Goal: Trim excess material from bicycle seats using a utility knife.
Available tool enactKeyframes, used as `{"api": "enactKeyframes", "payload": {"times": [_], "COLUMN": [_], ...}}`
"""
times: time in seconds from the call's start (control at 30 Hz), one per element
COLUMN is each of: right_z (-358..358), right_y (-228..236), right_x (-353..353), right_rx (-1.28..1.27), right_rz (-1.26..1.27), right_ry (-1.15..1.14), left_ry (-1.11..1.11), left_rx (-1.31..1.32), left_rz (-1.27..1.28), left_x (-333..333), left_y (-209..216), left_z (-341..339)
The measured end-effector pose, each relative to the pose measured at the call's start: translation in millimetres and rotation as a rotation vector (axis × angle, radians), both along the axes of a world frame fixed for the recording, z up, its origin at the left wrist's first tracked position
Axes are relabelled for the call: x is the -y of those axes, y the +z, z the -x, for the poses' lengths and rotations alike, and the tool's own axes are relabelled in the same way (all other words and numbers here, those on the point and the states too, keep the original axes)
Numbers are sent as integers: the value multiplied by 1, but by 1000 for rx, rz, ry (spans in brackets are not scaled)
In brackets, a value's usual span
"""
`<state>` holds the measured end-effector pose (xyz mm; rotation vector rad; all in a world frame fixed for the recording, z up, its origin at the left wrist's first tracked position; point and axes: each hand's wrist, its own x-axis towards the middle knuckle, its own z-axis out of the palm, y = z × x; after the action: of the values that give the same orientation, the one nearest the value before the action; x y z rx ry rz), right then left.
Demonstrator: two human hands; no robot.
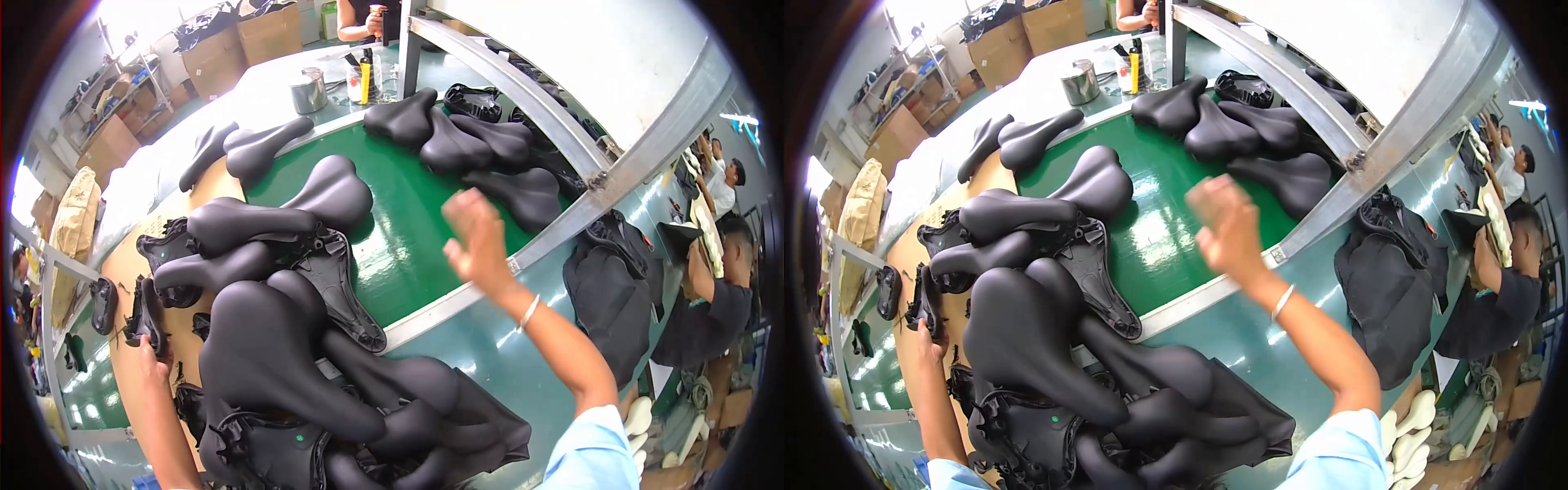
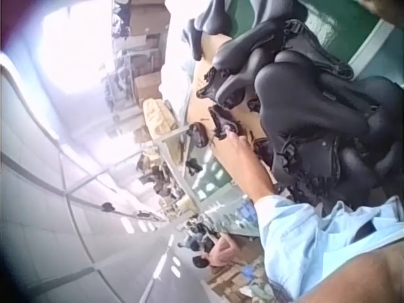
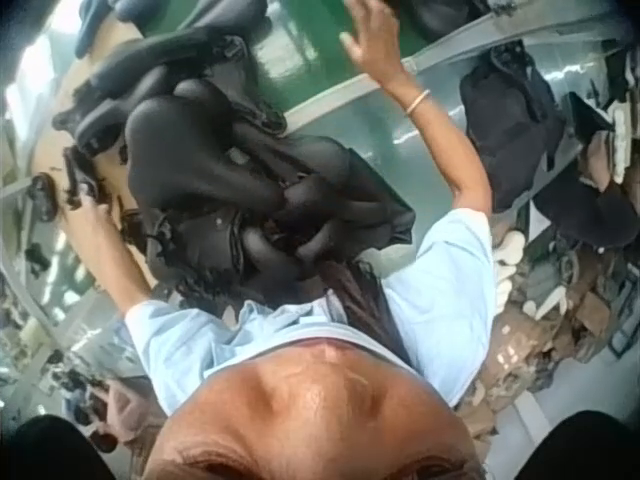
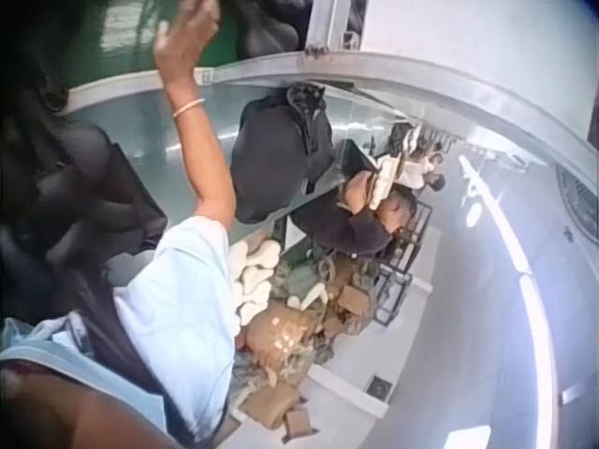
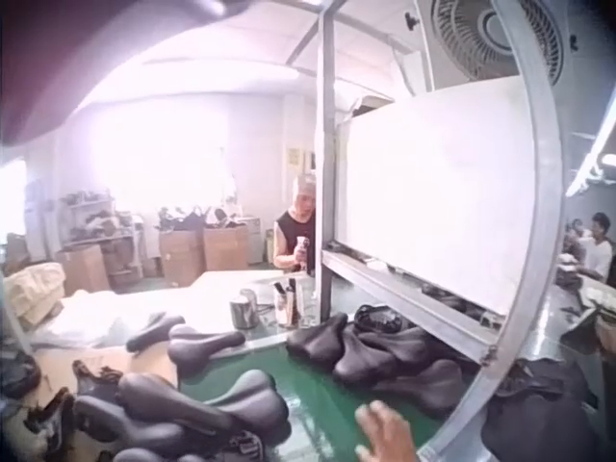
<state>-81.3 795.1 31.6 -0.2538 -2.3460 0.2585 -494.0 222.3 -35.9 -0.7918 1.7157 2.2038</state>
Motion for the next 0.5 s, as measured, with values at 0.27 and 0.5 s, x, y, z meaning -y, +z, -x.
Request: {"api": "enactKeyframes", "payload": {"times": [0.27, 0.5], "right_z": [75, 68], "right_y": [-57, -78], "right_x": [-129, -176], "right_rx": [-1143, -1282], "right_rz": [1849, 1634], "right_ry": [-773, -439], "left_ry": [11, -119], "left_rx": [-16, -12], "left_rz": [-34, -92], "left_x": [-2, -13], "left_y": [-10, -7], "left_z": [-46, -46]}}
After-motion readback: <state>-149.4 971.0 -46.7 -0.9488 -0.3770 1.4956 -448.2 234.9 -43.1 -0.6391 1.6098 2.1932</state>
